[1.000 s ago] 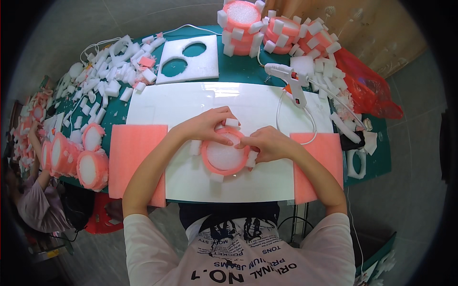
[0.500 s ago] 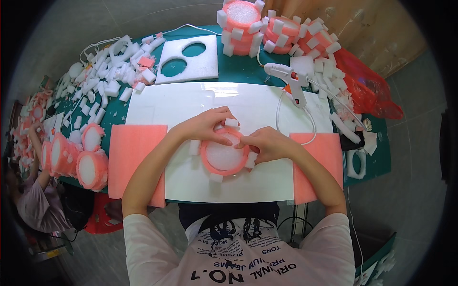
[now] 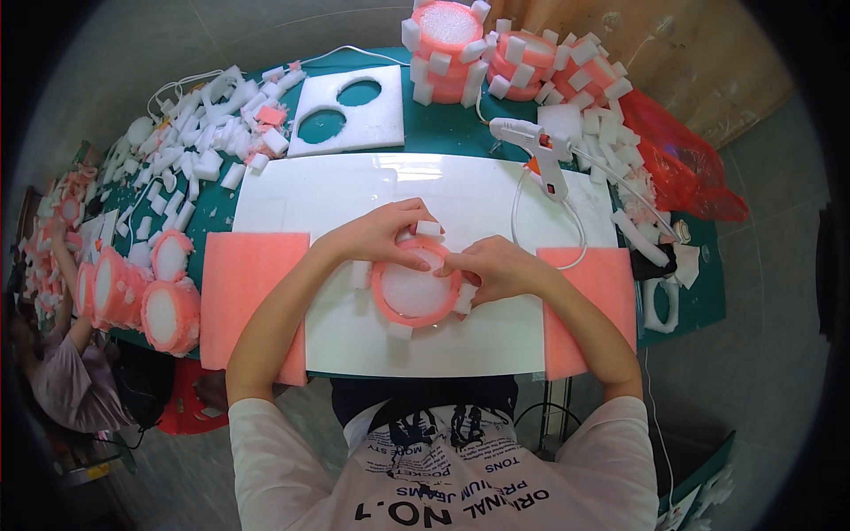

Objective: Using a hot glue gun to attach small white foam blocks onto a pink foam ring to assemble a product.

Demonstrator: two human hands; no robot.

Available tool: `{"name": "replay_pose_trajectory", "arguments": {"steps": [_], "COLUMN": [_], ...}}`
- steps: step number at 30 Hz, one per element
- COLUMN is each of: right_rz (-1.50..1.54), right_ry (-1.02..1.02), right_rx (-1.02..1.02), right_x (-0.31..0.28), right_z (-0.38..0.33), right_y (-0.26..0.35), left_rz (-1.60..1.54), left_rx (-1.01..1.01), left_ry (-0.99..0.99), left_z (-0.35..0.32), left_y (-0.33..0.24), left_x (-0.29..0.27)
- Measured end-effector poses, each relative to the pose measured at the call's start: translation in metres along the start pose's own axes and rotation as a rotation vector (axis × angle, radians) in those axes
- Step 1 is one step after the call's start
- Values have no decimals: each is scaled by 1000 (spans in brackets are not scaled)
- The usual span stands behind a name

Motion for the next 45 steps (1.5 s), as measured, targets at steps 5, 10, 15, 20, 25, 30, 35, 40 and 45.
{"name": "replay_pose_trajectory", "arguments": {"steps": [5, 10, 15, 20, 25, 30, 35, 40, 45], "right_rz": [11, 22, 8, 11, 18, 13, 13, 21, 32], "right_ry": [6, -7, -12, -4, 29, 35, 38, 55, 70], "right_rx": [13, -3, -12, -5, 36, 41, 44, 59, 76], "right_x": [0, 0, 0, 0, -1, 0, -2, -3, -2], "right_z": [0, 0, 0, 1, 0, 1, 0, 1, 1], "right_y": [-1, -1, 0, 0, 0, 1, 1, 2, 1], "left_rz": [8, 15, 11, 18, 8, -162, -158, -103, 72], "left_rx": [-17, -29, 24, -9, 2, -136, -51, -40, 32], "left_ry": [11, 21, -12, 11, 6, 149, 312, 352, 337], "left_z": [1, 0, 1, 0, 1, 0, -19, -33, -43], "left_y": [-2, -2, 1, -4, -2, 15, 21, 21, 22], "left_x": [-1, -1, 0, -2, -2, -11, -26, -39, -52]}}
Point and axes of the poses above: each hand's wrist, its own z-axis towards the middle knuckle, its own x-axis out of the palm, y = z × x, the point moved 4 cm from there along z, towards the middle knuckle, and after that the axes turned 4 degrees about -x, right-handed, at the moved point
